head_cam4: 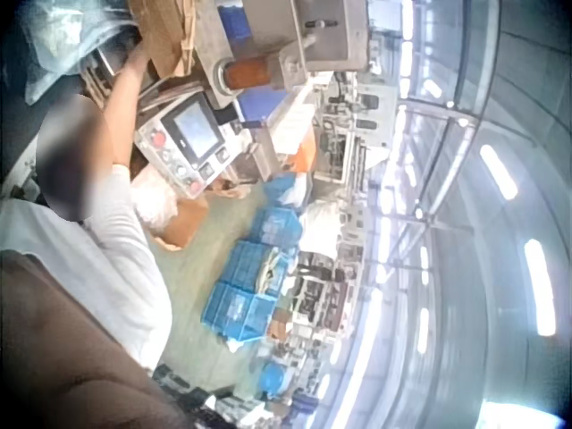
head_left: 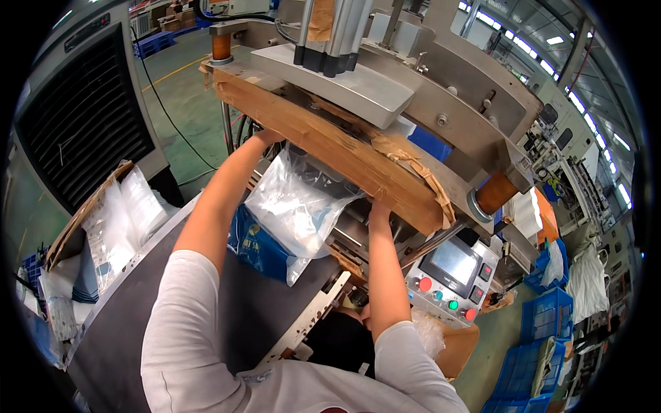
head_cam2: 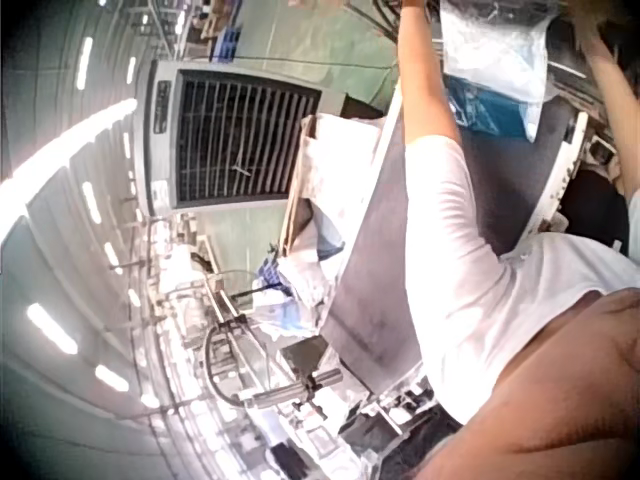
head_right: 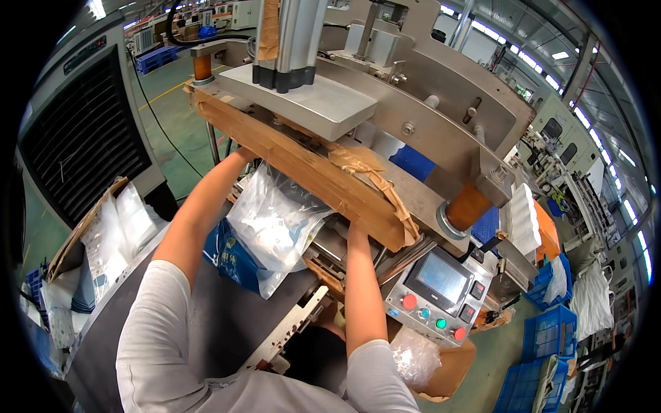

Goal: The person places a plastic bag over a stack of white cylindrical items on a conveyor belt, then pushes the bagged stack through a heat-sealing machine. The person repeats this process for multiple stacks, removing sealed packages and placing new stacks into the machine.

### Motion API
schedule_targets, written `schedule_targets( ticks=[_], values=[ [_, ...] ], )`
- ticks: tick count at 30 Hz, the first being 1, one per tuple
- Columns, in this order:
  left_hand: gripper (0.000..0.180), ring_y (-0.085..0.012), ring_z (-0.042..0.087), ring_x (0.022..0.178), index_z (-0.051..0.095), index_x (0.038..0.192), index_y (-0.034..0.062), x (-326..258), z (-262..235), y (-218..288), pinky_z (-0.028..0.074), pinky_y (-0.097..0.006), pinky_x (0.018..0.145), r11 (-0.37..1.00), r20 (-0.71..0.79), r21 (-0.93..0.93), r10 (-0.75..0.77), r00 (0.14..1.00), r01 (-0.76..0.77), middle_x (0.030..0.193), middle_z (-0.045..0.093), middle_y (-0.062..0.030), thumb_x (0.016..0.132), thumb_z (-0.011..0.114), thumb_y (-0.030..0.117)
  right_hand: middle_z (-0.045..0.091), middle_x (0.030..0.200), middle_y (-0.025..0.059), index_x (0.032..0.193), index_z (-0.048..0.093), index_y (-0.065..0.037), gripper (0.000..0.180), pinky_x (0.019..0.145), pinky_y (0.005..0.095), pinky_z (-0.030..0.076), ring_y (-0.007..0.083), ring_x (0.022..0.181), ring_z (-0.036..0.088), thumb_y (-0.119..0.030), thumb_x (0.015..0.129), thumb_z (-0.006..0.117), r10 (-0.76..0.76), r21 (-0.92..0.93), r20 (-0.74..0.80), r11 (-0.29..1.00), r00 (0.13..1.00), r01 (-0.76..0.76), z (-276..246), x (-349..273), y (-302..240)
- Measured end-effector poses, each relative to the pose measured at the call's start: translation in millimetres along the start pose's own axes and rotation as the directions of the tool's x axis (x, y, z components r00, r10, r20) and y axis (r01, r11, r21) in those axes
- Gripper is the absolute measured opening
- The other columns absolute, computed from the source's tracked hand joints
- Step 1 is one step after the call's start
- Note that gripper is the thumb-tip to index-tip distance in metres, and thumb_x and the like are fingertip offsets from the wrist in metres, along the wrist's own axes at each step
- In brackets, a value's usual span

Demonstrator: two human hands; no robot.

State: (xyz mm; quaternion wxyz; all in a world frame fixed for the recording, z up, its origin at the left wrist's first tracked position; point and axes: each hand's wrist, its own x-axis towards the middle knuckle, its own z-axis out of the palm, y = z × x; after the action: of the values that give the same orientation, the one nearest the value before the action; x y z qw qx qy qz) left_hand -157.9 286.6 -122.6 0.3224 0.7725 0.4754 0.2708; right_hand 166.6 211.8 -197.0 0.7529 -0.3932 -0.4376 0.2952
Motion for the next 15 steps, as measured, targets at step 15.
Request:
schedule_targets(
  ticks=[15],
  values=[
    [0.031,-0.0241,0.054,0.103,0.058,0.110,0.0031,-16,40,39,0.040,-0.036,0.094,0.817,-0.398,0.575,0.323,0.859,-0.041,0.103,0.061,-0.0116,0.085,0.058,0.021,0.054,0.115,0.0172,0.120,0.050,-0.005,0.039,0.093,0.0395,0.038,0.0306,0.109,0.049,-0.030,0.091,0.049,-0.153,-0.711,0.327,0.610,0.933,0.349,3,-40,-64]
  ],
)
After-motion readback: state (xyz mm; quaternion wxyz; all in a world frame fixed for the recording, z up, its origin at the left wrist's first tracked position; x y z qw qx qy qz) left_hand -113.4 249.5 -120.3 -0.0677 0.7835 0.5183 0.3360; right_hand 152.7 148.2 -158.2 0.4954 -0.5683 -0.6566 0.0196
